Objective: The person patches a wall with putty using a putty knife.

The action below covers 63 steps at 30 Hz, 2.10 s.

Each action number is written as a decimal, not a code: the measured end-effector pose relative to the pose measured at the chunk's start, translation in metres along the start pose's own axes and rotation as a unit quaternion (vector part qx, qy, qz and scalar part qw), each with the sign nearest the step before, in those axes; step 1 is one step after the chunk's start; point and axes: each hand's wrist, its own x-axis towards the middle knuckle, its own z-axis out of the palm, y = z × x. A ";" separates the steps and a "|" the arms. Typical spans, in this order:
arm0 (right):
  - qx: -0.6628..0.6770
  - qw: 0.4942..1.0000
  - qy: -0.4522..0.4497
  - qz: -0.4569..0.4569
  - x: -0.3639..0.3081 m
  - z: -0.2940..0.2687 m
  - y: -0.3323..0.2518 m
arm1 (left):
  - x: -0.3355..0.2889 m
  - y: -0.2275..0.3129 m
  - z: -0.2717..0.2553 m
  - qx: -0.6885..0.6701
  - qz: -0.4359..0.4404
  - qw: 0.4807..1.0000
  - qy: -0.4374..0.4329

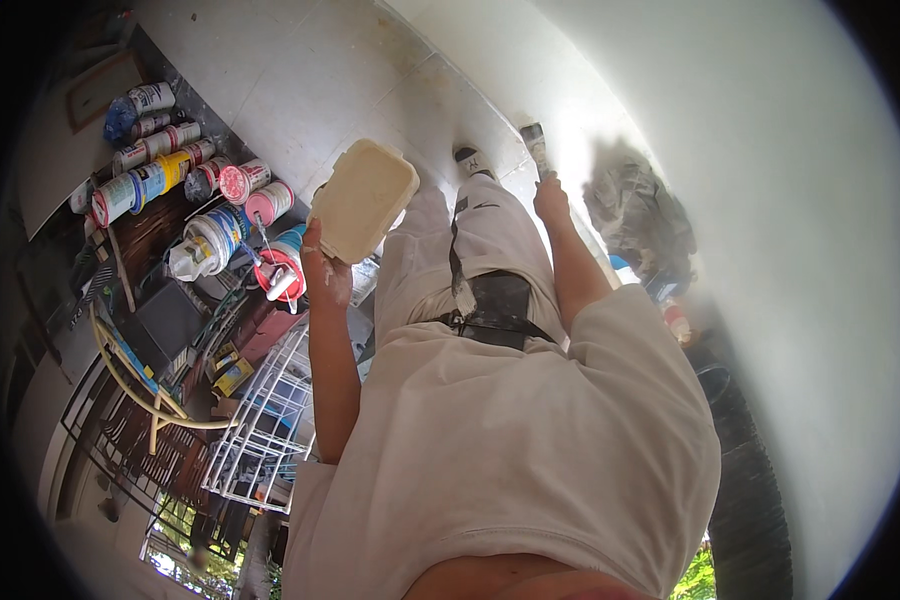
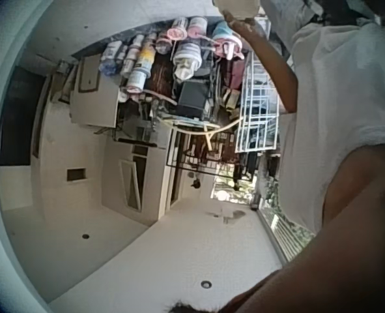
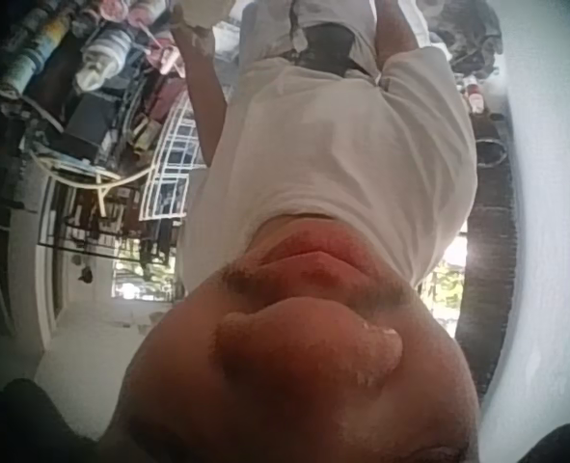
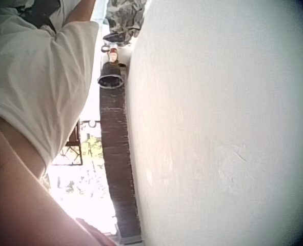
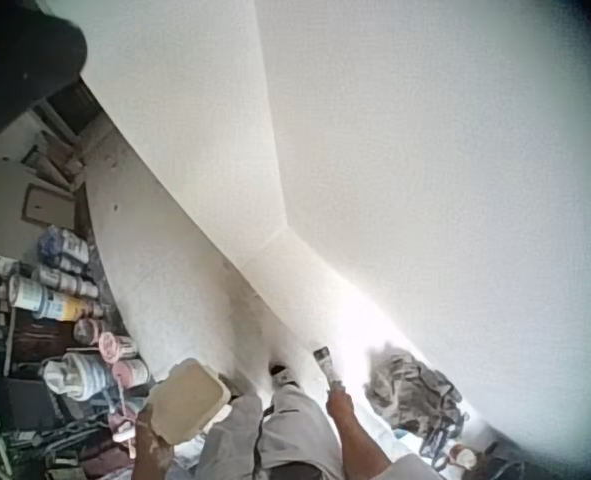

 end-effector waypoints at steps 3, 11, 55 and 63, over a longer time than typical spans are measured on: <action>0.033 0.999 0.016 -0.006 -0.003 0.001 -0.007 | -0.001 0.002 0.002 0.015 0.007 1.000 0.002; 0.020 1.000 -0.019 0.004 0.005 0.000 -0.037 | 0.006 0.007 -0.006 0.002 -0.002 1.000 0.013; 0.313 0.782 -0.257 -0.474 -0.520 -0.116 -0.459 | -0.330 0.233 -0.305 -0.143 0.181 0.958 0.170; 0.375 0.796 -0.290 -0.376 -0.644 -0.031 -0.590 | -0.359 0.256 -0.433 -0.206 0.196 0.931 0.230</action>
